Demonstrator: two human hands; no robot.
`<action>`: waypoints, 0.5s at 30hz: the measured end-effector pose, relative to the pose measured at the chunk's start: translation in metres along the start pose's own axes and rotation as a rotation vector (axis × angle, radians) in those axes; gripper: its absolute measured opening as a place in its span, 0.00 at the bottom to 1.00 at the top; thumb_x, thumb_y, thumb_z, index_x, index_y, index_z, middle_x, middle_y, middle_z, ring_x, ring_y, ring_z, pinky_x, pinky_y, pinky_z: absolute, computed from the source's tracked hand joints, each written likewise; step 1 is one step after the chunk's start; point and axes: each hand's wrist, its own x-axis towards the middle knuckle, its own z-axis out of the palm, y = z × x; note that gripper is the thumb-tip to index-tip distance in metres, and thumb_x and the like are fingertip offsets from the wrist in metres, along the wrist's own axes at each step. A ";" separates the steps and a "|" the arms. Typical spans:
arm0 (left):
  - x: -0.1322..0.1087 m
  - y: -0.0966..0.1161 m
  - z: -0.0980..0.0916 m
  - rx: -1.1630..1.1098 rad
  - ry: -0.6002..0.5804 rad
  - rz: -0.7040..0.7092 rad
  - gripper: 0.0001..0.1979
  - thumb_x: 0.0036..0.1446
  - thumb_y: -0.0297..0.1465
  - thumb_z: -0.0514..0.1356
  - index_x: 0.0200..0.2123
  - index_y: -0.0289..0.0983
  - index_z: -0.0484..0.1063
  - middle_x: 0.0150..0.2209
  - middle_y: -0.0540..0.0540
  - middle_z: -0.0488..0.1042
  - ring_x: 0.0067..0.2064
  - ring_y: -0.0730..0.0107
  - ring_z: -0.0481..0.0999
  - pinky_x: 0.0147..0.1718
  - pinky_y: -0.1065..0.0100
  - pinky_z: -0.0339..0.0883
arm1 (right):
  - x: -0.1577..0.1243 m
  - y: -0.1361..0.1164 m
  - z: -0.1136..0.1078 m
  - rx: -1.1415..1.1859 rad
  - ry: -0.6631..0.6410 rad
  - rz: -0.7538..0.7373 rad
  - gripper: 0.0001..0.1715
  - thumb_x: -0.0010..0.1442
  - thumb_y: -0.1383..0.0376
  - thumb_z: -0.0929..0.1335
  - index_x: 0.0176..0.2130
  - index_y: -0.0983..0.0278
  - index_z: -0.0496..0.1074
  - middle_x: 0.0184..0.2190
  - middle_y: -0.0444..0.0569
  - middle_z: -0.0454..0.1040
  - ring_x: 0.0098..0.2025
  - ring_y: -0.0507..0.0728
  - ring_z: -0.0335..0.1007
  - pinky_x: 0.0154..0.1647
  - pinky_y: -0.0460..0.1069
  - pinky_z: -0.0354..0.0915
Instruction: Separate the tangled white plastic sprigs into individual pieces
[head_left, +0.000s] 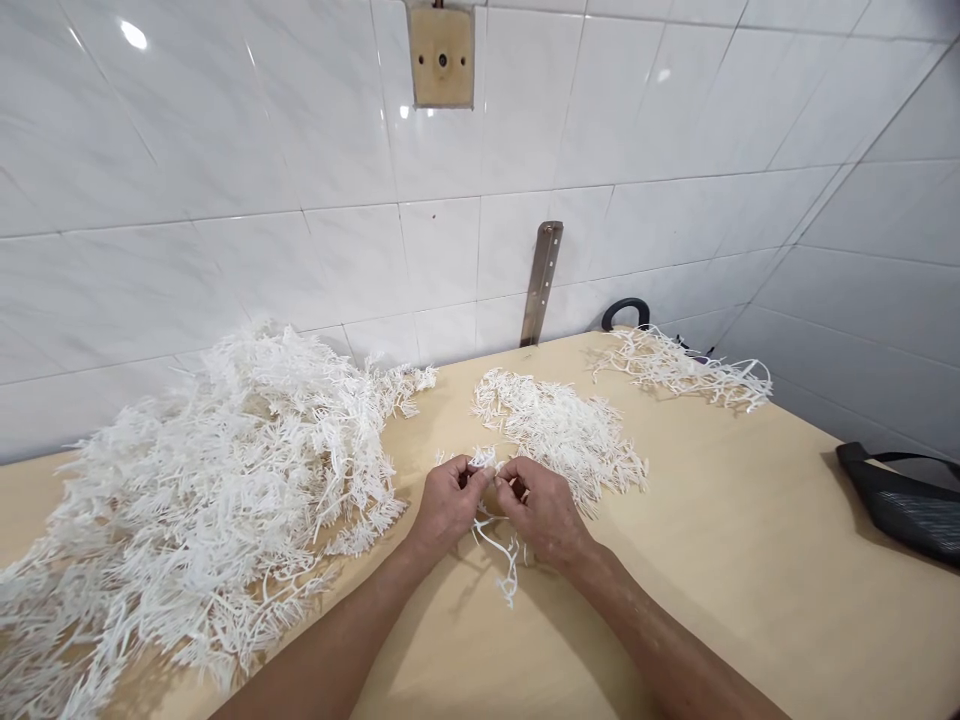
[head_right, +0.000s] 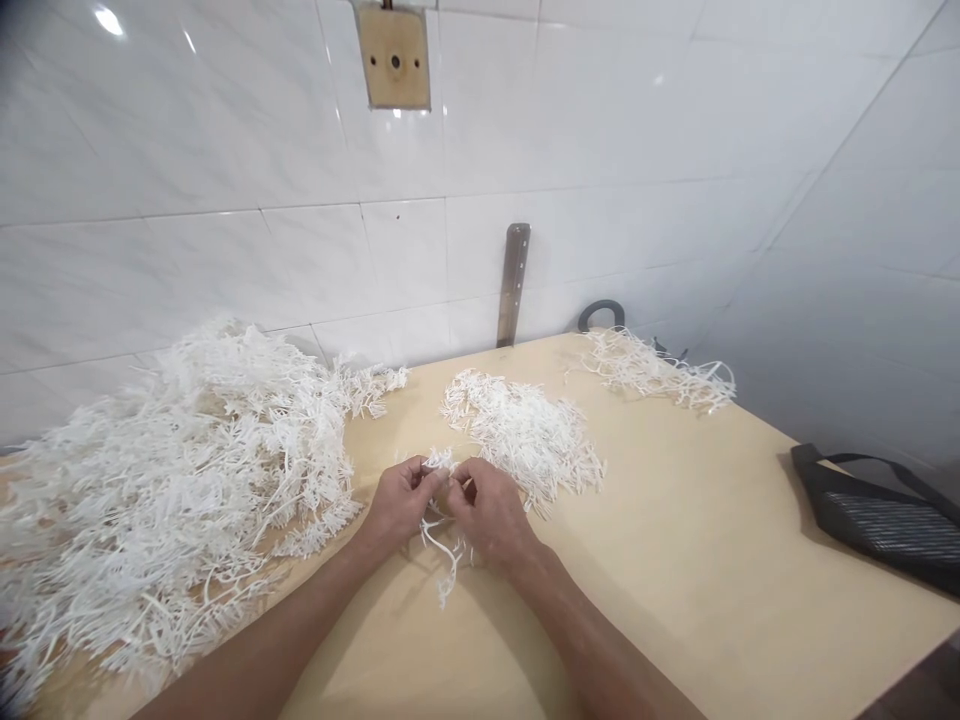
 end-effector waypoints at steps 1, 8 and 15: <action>-0.001 0.000 0.001 0.013 0.015 0.013 0.14 0.54 0.40 0.61 0.23 0.36 0.69 0.21 0.52 0.68 0.26 0.72 0.65 0.26 0.71 0.58 | 0.000 -0.001 0.002 -0.024 0.007 -0.005 0.07 0.59 0.64 0.64 0.29 0.61 0.67 0.24 0.43 0.71 0.25 0.52 0.65 0.27 0.47 0.61; -0.001 -0.005 0.007 0.011 0.081 0.008 0.14 0.54 0.40 0.60 0.23 0.37 0.65 0.21 0.53 0.66 0.26 0.73 0.63 0.27 0.71 0.57 | -0.003 -0.006 0.017 0.069 0.081 0.105 0.08 0.61 0.62 0.62 0.30 0.61 0.65 0.20 0.41 0.67 0.21 0.52 0.62 0.22 0.47 0.59; -0.001 -0.003 0.006 0.003 0.094 0.028 0.16 0.54 0.41 0.59 0.22 0.38 0.62 0.20 0.54 0.62 0.25 0.74 0.59 0.26 0.71 0.55 | -0.004 -0.001 0.020 -0.054 0.155 -0.069 0.07 0.62 0.64 0.62 0.31 0.61 0.65 0.25 0.45 0.71 0.24 0.53 0.65 0.26 0.47 0.61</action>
